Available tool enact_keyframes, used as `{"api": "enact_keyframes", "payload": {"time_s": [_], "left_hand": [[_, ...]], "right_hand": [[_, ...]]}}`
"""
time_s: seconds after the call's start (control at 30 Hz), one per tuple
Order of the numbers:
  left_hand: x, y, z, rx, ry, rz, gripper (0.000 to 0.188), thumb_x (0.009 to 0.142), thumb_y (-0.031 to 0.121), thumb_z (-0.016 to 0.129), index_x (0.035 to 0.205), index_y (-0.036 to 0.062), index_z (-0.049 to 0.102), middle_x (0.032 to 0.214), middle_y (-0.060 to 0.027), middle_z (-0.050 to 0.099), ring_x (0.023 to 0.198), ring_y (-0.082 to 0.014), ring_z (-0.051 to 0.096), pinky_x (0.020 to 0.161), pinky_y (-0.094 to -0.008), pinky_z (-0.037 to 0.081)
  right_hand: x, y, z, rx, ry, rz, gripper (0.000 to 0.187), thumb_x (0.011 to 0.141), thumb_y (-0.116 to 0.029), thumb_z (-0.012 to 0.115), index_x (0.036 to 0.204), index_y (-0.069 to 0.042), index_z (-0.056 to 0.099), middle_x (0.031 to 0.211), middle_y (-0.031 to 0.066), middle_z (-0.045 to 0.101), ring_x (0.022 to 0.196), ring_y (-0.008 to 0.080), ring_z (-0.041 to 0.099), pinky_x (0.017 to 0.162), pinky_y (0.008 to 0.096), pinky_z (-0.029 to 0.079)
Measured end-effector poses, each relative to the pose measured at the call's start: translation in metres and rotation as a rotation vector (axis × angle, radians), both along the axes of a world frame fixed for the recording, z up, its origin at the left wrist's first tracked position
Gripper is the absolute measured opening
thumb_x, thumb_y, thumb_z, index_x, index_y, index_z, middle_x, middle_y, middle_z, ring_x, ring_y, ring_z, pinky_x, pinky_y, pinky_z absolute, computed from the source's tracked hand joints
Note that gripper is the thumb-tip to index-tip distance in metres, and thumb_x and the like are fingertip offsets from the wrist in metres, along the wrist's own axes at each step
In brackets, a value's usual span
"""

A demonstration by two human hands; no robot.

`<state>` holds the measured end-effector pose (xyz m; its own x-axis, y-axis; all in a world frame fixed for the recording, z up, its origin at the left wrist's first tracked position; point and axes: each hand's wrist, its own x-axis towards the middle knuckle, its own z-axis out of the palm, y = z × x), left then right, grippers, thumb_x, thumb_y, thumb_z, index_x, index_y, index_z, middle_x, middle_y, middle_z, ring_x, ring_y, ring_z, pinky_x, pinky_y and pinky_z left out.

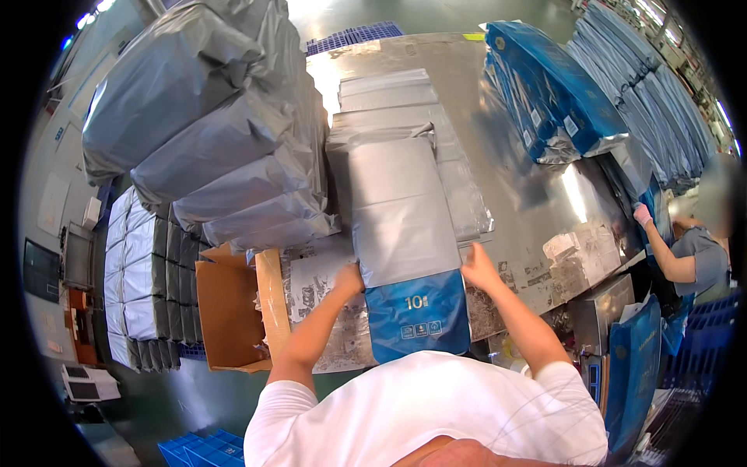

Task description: The person repeatedly picks up blue rectangular packages, places them into gray plastic mailer bags, folds the top, and stacks the sealed packages on a metal table. The person also moves completed packages into a blue crate. Another worker is visible across the table performing similar packaging tasks.

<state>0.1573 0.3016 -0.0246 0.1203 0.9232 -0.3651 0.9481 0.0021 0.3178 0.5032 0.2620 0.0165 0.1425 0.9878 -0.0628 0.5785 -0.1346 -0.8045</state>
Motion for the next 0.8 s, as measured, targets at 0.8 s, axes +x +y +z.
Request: {"api": "enact_keyframes", "payload": {"time_s": [0.8], "left_hand": [[-0.021,-0.148,0.002,-0.453,-0.025,-0.54,0.027,0.069,0.028,0.056,0.079,0.0034,0.063,0.079,-0.0172,0.062,0.076,-0.0331,0.06,0.069,-0.0419,0.048]], "right_hand": [[0.023,-0.133,-0.038,-0.756,-0.521,0.829,0.026,0.072,-0.019,0.053,0.091,-0.004,0.063,0.096,0.0203,0.06,0.092,0.0336,0.058,0.079,0.0422,0.046]]}}
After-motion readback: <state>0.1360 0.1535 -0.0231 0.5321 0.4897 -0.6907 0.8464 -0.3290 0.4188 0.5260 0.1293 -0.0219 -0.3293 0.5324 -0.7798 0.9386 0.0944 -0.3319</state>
